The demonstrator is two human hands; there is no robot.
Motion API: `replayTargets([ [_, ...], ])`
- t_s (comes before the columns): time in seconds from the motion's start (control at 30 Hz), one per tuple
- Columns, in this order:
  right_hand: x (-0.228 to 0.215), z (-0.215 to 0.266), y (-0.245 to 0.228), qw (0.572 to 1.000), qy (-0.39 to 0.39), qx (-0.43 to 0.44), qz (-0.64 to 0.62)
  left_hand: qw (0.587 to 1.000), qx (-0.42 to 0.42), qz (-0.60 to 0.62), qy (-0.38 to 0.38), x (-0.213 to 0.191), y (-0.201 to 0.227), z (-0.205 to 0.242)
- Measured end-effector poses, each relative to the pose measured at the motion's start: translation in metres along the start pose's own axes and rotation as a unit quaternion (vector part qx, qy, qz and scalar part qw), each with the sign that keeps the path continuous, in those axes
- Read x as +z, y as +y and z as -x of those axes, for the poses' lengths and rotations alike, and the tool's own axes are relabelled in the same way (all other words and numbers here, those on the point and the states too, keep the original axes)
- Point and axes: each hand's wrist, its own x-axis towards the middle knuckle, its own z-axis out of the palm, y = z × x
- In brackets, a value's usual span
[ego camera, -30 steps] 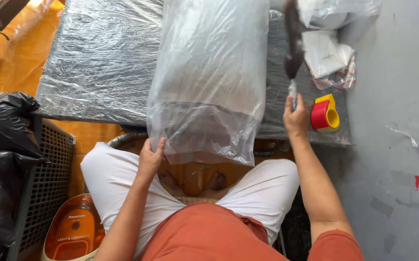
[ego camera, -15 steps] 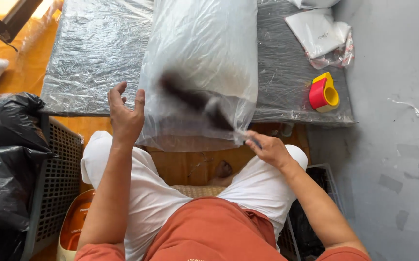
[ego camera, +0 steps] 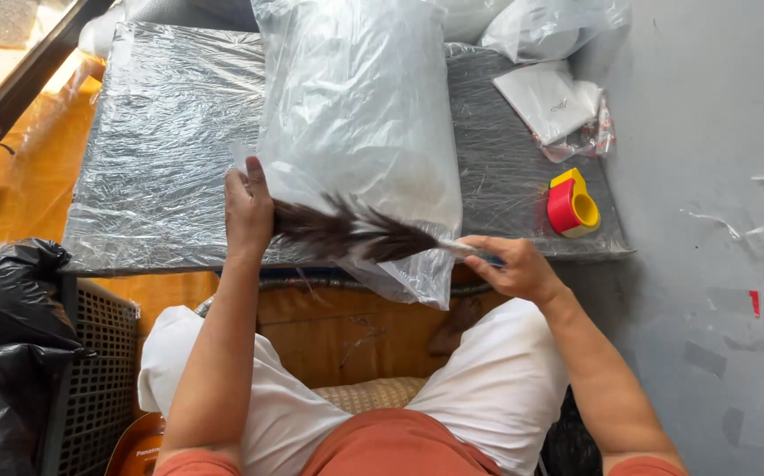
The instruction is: Stuffing a large cushion into a plastic bag and using a vacuum cleaner to remove air and compress it for packaging.
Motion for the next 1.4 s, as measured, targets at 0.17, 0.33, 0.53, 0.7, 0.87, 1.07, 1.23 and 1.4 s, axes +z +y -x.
replayTargets([
  [0.17, -0.005, 0.001, 0.082, 0.968, 0.141, 0.165, -0.123, 0.991, 0.078, -0.096, -0.056, -0.030, 0.008, 0.020],
  [0.33, 0.021, -0.035, 0.050, 0.945, 0.155, 0.269, 0.098, 0.972, 0.205, -0.048, -0.106, -0.053, 0.024, 0.025],
  [0.53, 0.025, -0.085, 0.011, 0.966, 0.021, 0.020, 0.256, 0.895, 0.014, -0.298, -0.333, -0.026, -0.014, 0.015],
  [0.7, 0.022, -0.154, 0.016, 0.910, 0.105, 0.041, 0.399, 0.859, 0.043, -0.394, -0.325, 0.025, -0.036, 0.021],
  [0.87, 0.033, -0.221, -0.032, 0.921, -0.073, -0.112, 0.367, 0.864, 0.072, -0.397, -0.300, 0.043, -0.039, 0.016],
  [1.07, -0.020, -0.330, 0.128, 0.787, 0.127, 0.068, 0.600, 0.888, 0.137, -0.369, -0.237, 0.063, -0.064, 0.026],
  [1.23, 0.000, -0.285, 0.086, 0.872, 0.085, 0.042, 0.479, 0.865, 0.105, -0.382, -0.307, 0.046, -0.043, 0.024],
  [1.4, 0.005, -0.226, 0.228, 0.908, 0.062, 0.276, 0.310, 0.854, 0.074, -0.376, -0.352, 0.029, -0.020, 0.020],
])
